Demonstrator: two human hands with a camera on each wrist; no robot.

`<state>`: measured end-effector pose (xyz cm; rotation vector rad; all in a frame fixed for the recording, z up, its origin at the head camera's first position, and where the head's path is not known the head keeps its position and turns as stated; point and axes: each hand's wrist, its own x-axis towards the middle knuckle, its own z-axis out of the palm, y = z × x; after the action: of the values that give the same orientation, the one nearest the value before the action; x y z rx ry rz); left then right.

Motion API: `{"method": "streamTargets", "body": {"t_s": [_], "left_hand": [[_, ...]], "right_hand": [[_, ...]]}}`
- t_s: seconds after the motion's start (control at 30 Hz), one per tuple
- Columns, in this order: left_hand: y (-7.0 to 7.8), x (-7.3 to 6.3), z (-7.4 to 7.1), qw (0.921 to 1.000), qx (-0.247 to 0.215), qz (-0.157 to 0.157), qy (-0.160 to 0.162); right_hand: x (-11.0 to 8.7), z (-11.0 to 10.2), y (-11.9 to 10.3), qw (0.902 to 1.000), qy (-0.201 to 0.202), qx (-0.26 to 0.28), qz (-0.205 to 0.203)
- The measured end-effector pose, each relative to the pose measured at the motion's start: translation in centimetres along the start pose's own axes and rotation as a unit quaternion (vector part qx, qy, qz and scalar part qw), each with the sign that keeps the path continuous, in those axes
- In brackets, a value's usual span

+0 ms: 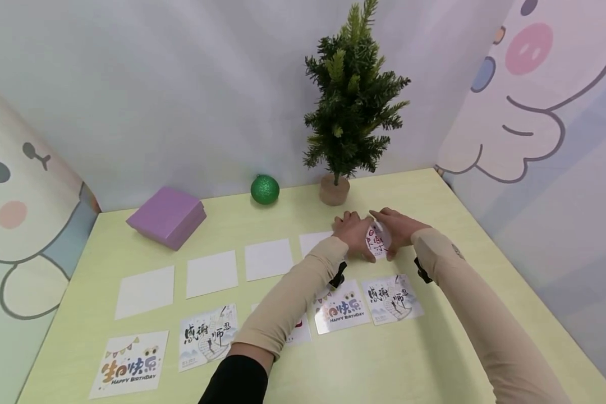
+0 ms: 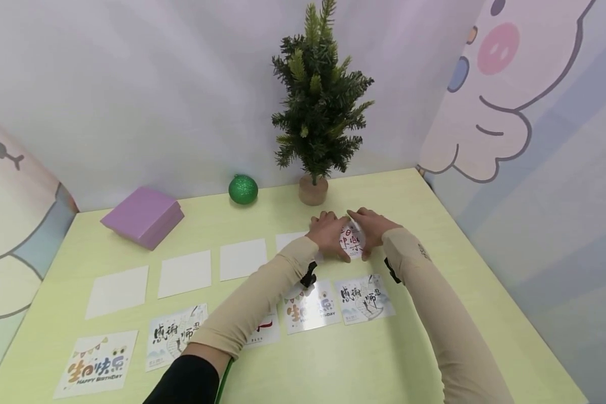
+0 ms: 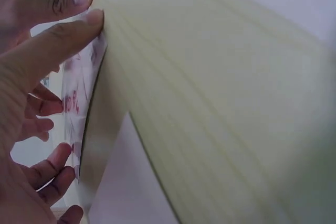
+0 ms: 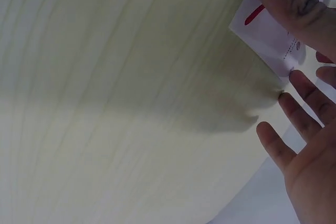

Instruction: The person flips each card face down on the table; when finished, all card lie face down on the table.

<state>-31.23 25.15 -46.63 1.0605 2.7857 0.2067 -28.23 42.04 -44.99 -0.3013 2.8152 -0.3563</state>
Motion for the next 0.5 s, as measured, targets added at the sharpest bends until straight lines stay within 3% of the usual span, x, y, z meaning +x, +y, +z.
{"method": "streamTargets", "body": {"t_s": [0.5], "left_hand": [[-0.20,0.33,-0.12,0.9988,-0.048,0.004,-0.002]], "right_hand": [[0.18,0.09,-0.28,0.9996,0.000,-0.030,-0.005]]}}
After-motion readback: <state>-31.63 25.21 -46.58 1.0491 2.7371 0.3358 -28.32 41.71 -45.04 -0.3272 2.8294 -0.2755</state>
